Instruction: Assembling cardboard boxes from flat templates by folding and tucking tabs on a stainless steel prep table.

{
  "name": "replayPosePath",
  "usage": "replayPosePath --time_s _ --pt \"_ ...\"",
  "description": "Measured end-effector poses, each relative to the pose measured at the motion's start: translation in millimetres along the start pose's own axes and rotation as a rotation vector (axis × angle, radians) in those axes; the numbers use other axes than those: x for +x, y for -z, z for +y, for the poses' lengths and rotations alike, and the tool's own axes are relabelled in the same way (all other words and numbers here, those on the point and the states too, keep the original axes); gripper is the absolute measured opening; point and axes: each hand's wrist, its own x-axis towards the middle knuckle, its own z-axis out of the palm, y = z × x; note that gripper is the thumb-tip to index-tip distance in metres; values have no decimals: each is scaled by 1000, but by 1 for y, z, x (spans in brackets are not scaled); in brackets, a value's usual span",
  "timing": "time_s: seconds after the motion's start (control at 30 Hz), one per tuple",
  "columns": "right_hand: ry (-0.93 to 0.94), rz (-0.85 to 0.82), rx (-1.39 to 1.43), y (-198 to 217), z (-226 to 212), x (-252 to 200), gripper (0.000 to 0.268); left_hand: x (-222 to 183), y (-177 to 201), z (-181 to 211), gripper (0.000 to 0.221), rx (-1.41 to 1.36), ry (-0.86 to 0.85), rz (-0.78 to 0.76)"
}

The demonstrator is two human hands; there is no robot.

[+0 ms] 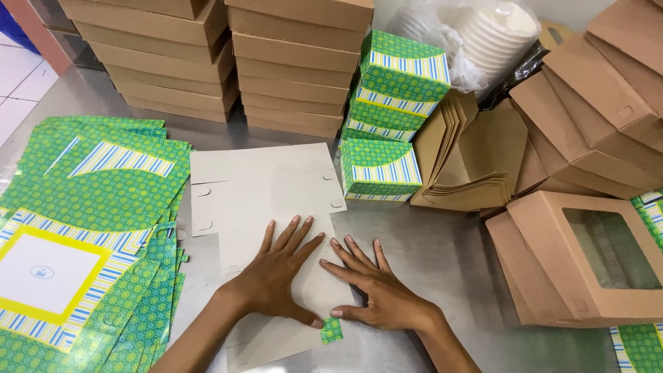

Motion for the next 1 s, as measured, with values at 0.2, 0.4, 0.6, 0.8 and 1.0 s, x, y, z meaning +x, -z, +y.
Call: replayPosePath --time_s 0.2,0.4,0.6,0.8,1.0 --pt "-18 2 4 1 -3 -1 82 0 -3 0 146 10 7 21" --pt "-51 -12 -25 2 -8 -1 93 1 -75 -35 202 916 -8 886" --pt "-40 -2 -3 3 -10 -1 107 -57 -109 -20 138 800 117 781" --pt "-73 -26 30 -5 -19 0 108 -144 -134 -30 62 -21 142 634" --pt "114 69 -16 -33 -48 12 97 -155 -168 -79 45 -108 24 642"
